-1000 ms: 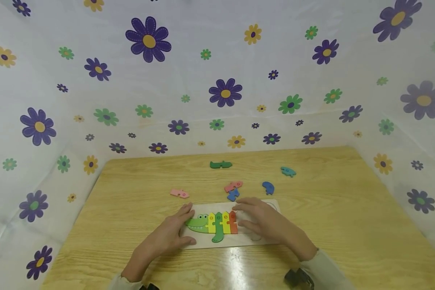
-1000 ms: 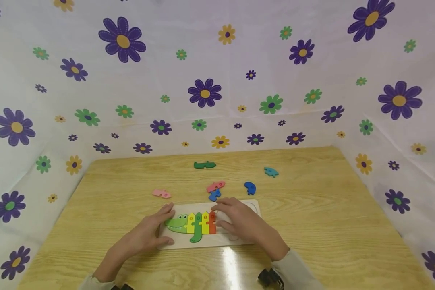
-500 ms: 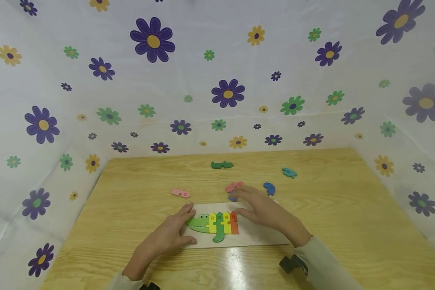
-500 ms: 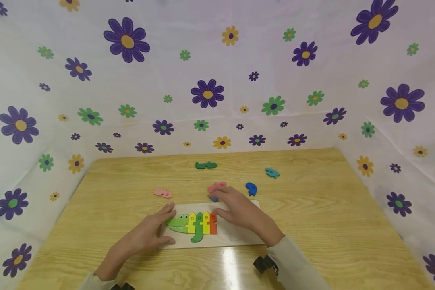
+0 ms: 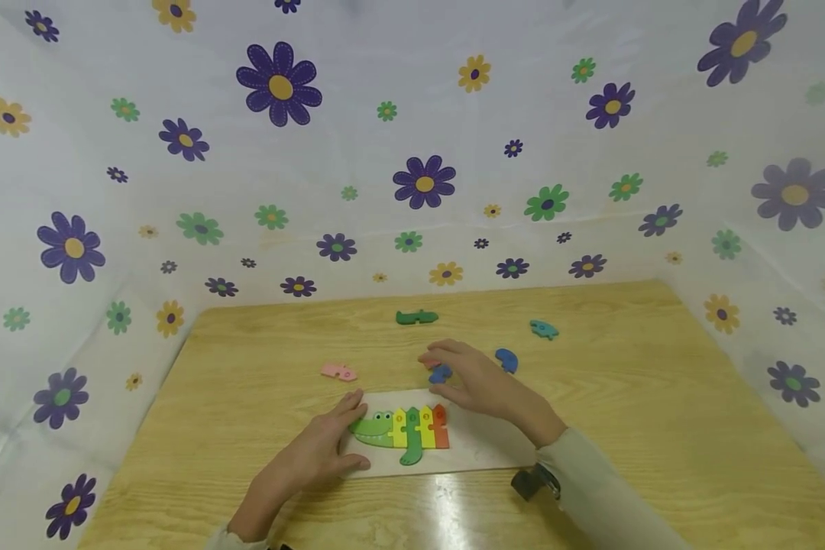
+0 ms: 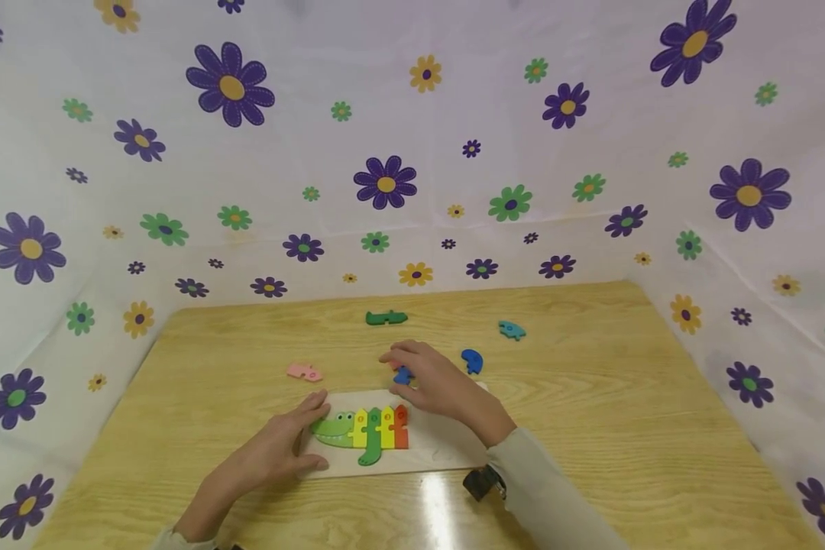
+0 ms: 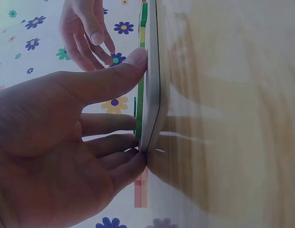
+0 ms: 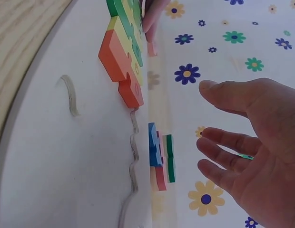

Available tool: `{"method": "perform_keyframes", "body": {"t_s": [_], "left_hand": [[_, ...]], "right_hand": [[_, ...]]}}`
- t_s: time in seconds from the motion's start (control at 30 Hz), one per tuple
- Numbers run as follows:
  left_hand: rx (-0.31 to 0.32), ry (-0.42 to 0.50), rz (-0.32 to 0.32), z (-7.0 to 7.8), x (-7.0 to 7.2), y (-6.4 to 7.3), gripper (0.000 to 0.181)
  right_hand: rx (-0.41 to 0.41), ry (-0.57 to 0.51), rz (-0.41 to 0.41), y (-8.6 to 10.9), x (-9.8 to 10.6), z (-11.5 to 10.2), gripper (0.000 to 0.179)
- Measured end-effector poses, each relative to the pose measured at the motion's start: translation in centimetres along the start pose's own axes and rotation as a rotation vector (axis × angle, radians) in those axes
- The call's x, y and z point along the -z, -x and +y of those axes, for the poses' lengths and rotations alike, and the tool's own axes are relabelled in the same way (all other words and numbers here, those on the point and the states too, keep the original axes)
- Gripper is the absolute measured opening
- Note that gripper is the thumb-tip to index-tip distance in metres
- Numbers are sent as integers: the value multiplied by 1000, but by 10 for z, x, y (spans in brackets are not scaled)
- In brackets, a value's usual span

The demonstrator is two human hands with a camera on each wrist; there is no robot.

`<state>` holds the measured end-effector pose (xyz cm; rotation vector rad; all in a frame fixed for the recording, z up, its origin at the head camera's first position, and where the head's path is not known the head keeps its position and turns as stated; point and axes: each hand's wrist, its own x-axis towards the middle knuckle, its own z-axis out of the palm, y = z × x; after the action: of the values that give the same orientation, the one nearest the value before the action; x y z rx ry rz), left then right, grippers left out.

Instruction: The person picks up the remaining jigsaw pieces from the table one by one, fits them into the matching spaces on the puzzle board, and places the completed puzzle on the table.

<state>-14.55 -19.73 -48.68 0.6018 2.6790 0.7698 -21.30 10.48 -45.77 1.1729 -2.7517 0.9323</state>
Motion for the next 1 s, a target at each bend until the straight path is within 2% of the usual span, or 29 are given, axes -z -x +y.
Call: {"method": "perform_keyframes", "body": {"t_s": [0.23, 0.63, 1.0], "left_hand": [[-24, 12, 11, -5, -2, 2, 81], [-26, 7, 6, -6, -2, 1, 82], [-47, 6, 4, -6, 0, -1, 83]], "right_hand": [[-28, -9, -13, -13, -6, 1, 42], [4, -20, -23, -38, -17, 6, 40], [18, -21, -54, -66, -28, -2, 41]]}}
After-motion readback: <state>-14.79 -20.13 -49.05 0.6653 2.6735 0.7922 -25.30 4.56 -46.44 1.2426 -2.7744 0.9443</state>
